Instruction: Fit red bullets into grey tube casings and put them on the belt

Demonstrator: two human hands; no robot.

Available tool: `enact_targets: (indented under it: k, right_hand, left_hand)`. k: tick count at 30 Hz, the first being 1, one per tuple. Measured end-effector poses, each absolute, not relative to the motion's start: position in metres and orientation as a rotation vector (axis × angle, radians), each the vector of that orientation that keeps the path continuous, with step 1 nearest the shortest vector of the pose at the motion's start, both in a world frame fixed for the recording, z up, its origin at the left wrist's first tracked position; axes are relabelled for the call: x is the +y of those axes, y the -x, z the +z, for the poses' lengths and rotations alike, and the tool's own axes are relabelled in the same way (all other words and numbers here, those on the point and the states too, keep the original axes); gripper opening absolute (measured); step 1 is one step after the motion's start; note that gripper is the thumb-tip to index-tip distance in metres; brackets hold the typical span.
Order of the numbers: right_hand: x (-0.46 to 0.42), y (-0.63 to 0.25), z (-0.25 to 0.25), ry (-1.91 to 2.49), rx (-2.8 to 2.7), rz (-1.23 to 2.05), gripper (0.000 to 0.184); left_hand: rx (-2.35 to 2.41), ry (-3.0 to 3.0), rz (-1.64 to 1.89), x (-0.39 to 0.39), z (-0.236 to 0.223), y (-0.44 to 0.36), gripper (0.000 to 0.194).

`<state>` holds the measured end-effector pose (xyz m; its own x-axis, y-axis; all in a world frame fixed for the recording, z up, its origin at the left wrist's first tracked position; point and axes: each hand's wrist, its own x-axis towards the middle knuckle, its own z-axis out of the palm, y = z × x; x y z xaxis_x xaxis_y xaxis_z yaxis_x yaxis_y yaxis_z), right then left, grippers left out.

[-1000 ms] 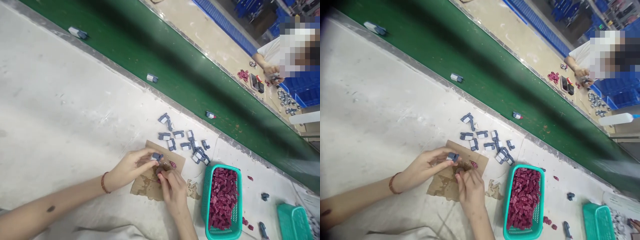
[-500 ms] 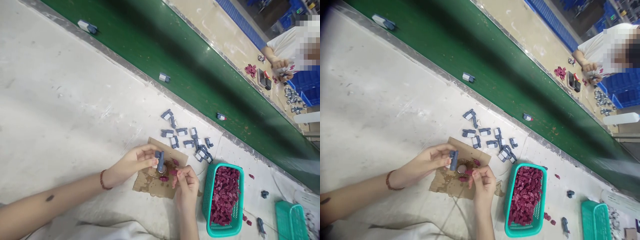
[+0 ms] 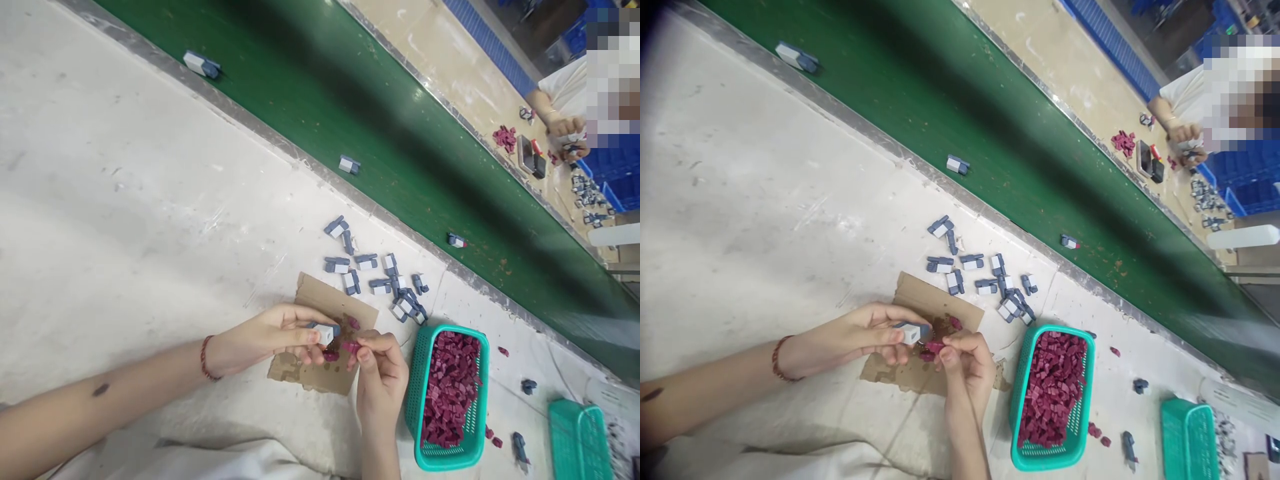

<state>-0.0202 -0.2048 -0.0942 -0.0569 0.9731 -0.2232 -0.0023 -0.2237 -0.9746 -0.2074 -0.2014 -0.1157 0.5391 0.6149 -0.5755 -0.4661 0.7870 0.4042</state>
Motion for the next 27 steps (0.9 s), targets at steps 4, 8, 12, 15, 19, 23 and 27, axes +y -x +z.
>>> enact_targets:
  k: [4, 8, 12, 15, 19, 23, 27]
  right_hand:
    - [-0.204, 0.025, -0.086, 1.272, -1.251, 1.412, 0.012]
    - [-0.203, 0.026, -0.084, 1.237, -1.317, 1.425, 0.007]
    - [-0.202, 0.024, -0.084, 1.263, -1.405, 1.452, 0.004]
    - [-0.203, 0.022, -0.083, 1.277, -1.472, 1.476, 0.007]
    - [-0.204, 0.023, -0.082, 1.358, -1.558, 1.427, 0.009]
    - [-0.204, 0.024, -0.083, 1.407, -1.521, 1.442, 0.011]
    - [-0.207, 0.011, -0.080, 1.399, -1.514, 1.401, 0.015]
  left_hand:
    - [0.735, -0.274, 0.624, -0.201, -0.113, 0.207, 0.047]
    - [0.709, -0.360, 0.606, -0.202, -0.111, 0.207, 0.042]
    - [0.710, -0.443, 0.598, -0.202, -0.111, 0.207, 0.045]
    - [0.719, -0.507, 0.595, -0.202, -0.112, 0.207, 0.045]
    - [0.756, -0.581, 0.605, -0.203, -0.115, 0.206, 0.042]
    - [0.824, -0.678, 0.596, -0.205, -0.113, 0.203, 0.038]
    - [0.933, -0.904, 0.606, -0.191, -0.092, 0.204, 0.032]
